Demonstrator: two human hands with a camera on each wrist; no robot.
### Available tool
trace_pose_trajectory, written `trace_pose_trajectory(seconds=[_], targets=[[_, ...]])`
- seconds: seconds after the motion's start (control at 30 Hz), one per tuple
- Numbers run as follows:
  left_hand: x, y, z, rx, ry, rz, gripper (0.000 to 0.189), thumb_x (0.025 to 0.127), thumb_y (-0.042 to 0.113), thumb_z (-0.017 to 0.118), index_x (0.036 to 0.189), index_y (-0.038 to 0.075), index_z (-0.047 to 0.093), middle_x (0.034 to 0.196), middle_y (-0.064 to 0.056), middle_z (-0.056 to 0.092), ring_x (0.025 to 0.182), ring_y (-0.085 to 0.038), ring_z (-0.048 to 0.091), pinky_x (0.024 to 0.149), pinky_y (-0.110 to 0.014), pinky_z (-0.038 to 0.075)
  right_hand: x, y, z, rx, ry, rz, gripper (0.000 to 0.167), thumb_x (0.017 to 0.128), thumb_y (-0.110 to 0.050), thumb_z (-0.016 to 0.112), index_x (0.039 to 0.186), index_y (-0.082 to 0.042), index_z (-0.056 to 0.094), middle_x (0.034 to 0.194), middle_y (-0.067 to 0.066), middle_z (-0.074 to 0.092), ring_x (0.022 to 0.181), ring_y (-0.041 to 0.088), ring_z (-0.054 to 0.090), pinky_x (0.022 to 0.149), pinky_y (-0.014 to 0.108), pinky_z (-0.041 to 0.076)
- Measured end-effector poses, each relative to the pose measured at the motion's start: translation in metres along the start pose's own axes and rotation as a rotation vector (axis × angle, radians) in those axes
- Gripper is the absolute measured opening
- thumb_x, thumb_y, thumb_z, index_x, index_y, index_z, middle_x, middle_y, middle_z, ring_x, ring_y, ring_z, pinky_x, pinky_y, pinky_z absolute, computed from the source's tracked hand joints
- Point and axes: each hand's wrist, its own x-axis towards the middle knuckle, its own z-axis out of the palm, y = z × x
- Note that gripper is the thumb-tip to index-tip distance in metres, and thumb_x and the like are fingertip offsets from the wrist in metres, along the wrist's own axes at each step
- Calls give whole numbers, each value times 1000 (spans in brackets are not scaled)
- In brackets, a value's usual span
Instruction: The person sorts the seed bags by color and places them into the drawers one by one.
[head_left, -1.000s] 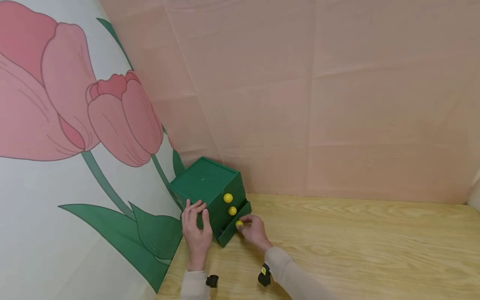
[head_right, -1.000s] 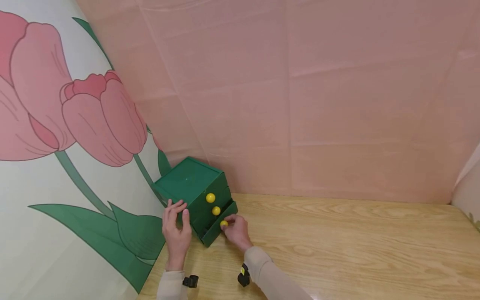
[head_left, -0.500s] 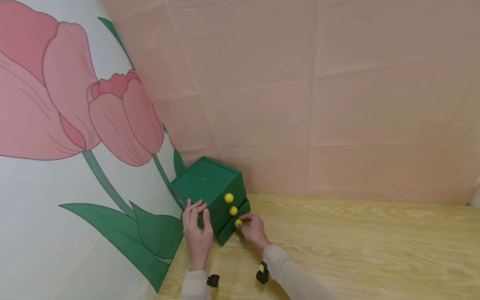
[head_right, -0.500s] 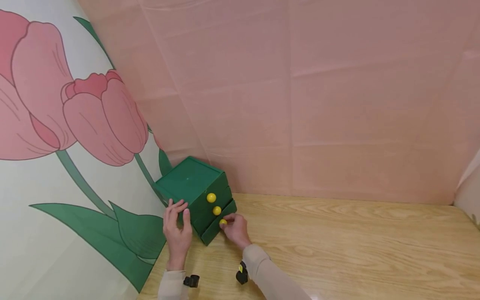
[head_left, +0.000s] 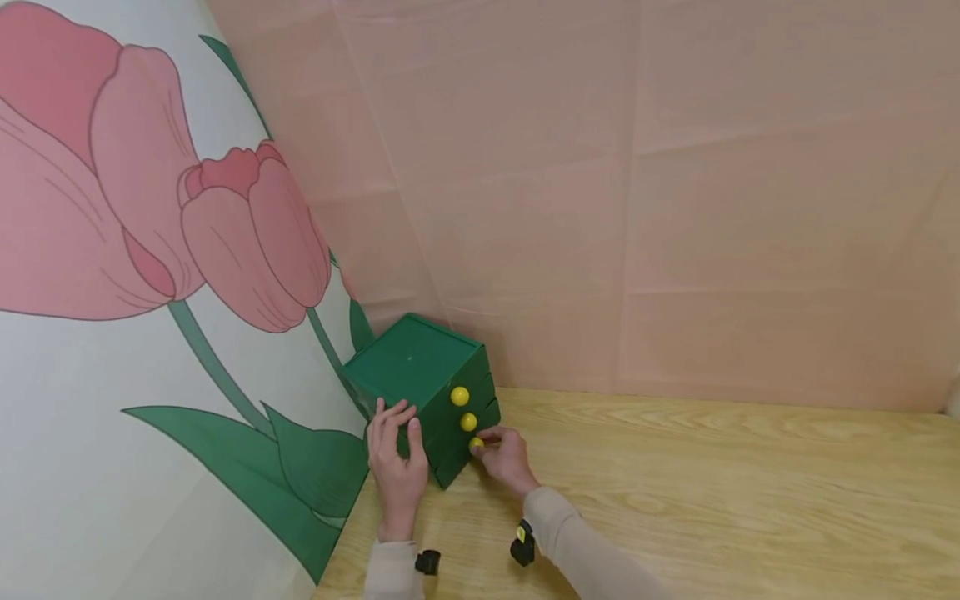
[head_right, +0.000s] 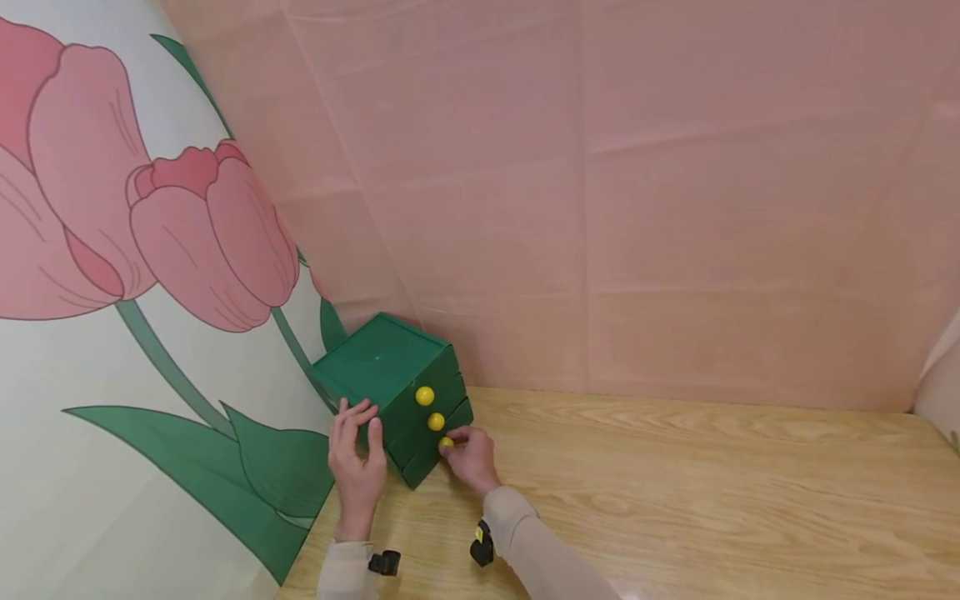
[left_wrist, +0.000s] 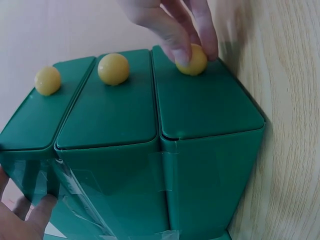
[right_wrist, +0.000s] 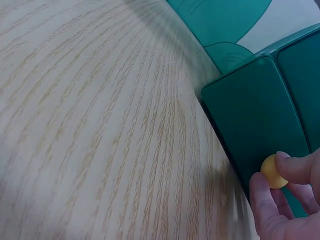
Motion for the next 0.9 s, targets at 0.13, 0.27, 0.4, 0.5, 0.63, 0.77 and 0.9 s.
trace_pose_trajectory(seconds=[0.13, 0.27, 0.4, 0.5, 0.63, 0.77, 0.9], targets=[[0, 0, -1, 2, 3, -3, 20, 99, 0, 70, 116, 8, 77, 127, -14, 72, 145, -49, 49, 118, -77, 34, 1, -1, 2, -6, 6, -6, 23, 92, -2, 81, 113, 6, 75, 110, 22, 73, 95, 25, 72, 82, 38, 65], [0, -1, -2, 2, 8, -2, 20, 99, -1, 71, 115, 8, 77, 127, -14, 72, 145, -50, 49, 117, -78, 34, -1, -3, 3, -3, 7, -16, 22, 91, 0, 81, 111, 7, 75, 110, 23, 73, 94, 26, 73, 82, 39, 65], [0, -1, -2, -1, 1, -2, 20, 99, -1, 70, 116, 8, 77, 127, -13, 72, 145, -49, 49, 118, -77, 34, -1, -4, 4, -8, 13, -29, 21, 91, 0, 81, 110, 8, 75, 108, 23, 73, 94, 27, 73, 82, 39, 65], [0, -1, -1, -4, -5, -8, 20, 100, 0, 70, 116, 9, 77, 128, -13, 71, 146, -48, 49, 119, -76, 34, 0, -4, 3, -18, 22, -34, 20, 91, 1, 81, 109, 8, 76, 106, 23, 74, 93, 27, 74, 81, 38, 65], [0, -2, 0, -2, -7, -18, 20, 100, 2, 70, 117, 10, 77, 128, -12, 71, 147, -46, 48, 120, -75, 34, 1, -4, 3, -29, 27, -47, 19, 90, 2, 81, 108, 8, 76, 105, 23, 74, 92, 28, 74, 82, 41, 65], [0, -2, 1, -4, -6, -19, 20, 100, 2, 70, 117, 10, 77, 129, -12, 71, 148, -46, 48, 120, -75, 33, 3, -5, 3, -35, 27, -47, 19, 89, 2, 81, 107, 7, 76, 105, 22, 75, 93, 29, 74, 83, 43, 65], [0, -3, 1, -3, -4, -16, 20, 100, 1, 70, 117, 10, 77, 129, -12, 71, 148, -47, 48, 119, -76, 34, 5, -5, 4, -38, 20, -42, 19, 90, 2, 81, 108, 6, 77, 106, 21, 75, 94, 28, 75, 83, 42, 66]])
